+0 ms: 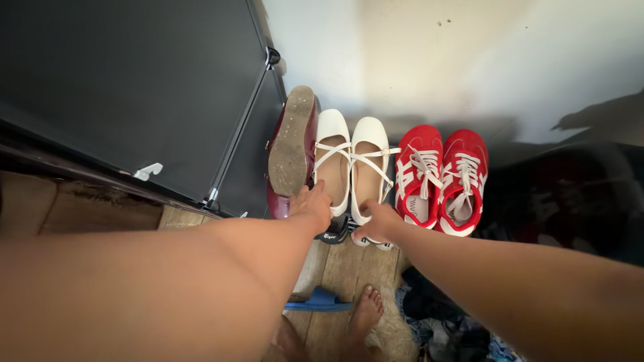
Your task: The person removes various shoes from a multi-tier shoe rack and rearranges them neatly. They handle sneakers, flats, and sandals, placing them back on the rack in an organized manner.
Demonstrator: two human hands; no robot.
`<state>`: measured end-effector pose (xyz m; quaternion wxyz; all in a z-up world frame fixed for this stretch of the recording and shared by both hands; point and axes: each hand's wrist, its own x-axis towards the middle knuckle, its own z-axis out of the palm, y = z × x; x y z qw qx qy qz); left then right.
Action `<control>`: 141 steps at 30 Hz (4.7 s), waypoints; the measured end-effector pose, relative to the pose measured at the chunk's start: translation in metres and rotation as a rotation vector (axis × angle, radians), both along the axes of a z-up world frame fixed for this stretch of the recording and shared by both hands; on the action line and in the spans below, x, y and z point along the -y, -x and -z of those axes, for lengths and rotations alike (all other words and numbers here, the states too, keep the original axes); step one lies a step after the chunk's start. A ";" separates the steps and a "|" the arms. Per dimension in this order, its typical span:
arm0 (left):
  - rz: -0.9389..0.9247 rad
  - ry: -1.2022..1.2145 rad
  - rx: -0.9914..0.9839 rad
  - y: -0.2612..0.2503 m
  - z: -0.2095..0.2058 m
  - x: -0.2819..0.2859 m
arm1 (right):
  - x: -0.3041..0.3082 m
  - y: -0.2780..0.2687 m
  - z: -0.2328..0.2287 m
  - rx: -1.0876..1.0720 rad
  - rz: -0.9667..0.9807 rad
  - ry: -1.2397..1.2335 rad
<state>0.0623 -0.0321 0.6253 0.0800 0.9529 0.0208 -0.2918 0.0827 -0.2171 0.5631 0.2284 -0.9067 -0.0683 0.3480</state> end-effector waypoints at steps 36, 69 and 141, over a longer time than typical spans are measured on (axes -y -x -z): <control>-0.902 0.135 0.426 0.055 0.021 -0.030 | -0.022 -0.063 -0.041 0.456 0.130 -0.009; -1.205 0.212 0.224 0.013 0.078 -0.085 | -0.065 -0.221 -0.155 -0.251 0.267 -1.092; -1.850 0.932 0.010 -0.015 0.081 -0.114 | -0.094 0.014 -0.076 0.557 -0.334 -0.618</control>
